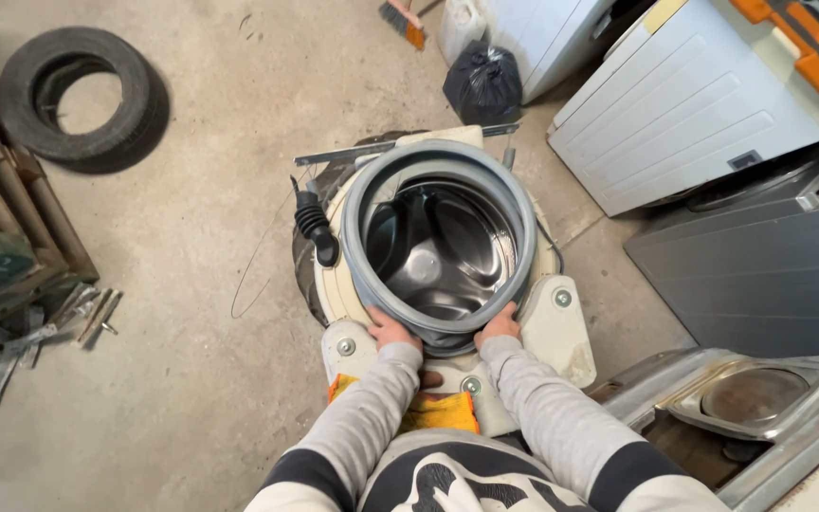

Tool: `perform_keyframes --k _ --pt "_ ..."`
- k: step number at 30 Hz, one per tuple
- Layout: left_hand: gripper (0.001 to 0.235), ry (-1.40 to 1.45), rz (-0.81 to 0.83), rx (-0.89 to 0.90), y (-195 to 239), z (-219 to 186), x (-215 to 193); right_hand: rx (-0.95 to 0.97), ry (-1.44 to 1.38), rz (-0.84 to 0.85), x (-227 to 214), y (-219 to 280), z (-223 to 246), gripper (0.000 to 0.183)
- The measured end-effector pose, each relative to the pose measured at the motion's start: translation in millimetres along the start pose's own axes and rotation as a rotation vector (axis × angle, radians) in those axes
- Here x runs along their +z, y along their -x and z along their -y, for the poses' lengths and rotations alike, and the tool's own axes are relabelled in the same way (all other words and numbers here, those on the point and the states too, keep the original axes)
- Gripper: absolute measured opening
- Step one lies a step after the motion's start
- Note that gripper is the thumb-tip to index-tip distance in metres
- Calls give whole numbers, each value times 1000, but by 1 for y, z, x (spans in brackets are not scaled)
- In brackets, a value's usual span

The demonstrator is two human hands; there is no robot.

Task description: The person installs a gray rubber door seal onto the front of a washing machine drum. They align the seal with the drum opening and press it into place by hand, working around the circumference to secure it.

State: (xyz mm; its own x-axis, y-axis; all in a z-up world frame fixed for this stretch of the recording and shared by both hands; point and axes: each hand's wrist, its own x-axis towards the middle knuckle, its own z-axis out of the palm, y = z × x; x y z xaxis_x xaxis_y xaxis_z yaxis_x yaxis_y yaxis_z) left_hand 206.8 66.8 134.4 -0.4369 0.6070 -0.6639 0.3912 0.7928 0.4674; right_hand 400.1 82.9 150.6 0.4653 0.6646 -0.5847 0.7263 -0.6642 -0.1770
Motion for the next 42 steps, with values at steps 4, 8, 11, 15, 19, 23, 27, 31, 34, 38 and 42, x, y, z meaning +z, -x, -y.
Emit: perform_keyframes --k 4,8,11,15,19,23,27,31,34,38,42 --pt "115 21 -31 2 -9 4 12 -55 -27 -12 6 -5 -7 73" --pt "85 -27 -19 26 -8 16 22 -91 95 -1 -5 5 -6 42" --pt "67 -120 26 76 -25 29 43 -142 159 30 -5 0 -11 45" --pt "40 -93 62 50 -64 58 80 -92 279 55 -17 17 -5 44" --pt "34 -74 43 50 -88 65 107 -179 365 149 -43 26 14 55" --pt "35 -152 45 30 -96 70 119 -183 427 211 -44 22 17 59" --pt "31 -528 -27 399 -119 103 154 -215 495 210 -46 22 21 55" --pt "38 -360 128 213 -89 68 106 -242 542 240 -49 18 26 57" --pt "43 -293 176 135 -69 47 73 -277 560 253 -51 17 21 53" --pt "75 -548 260 311 -39 34 46 -376 720 238 -53 15 9 56" --pt "76 -545 225 349 -50 32 43 -537 766 239 -44 -5 -2 52"
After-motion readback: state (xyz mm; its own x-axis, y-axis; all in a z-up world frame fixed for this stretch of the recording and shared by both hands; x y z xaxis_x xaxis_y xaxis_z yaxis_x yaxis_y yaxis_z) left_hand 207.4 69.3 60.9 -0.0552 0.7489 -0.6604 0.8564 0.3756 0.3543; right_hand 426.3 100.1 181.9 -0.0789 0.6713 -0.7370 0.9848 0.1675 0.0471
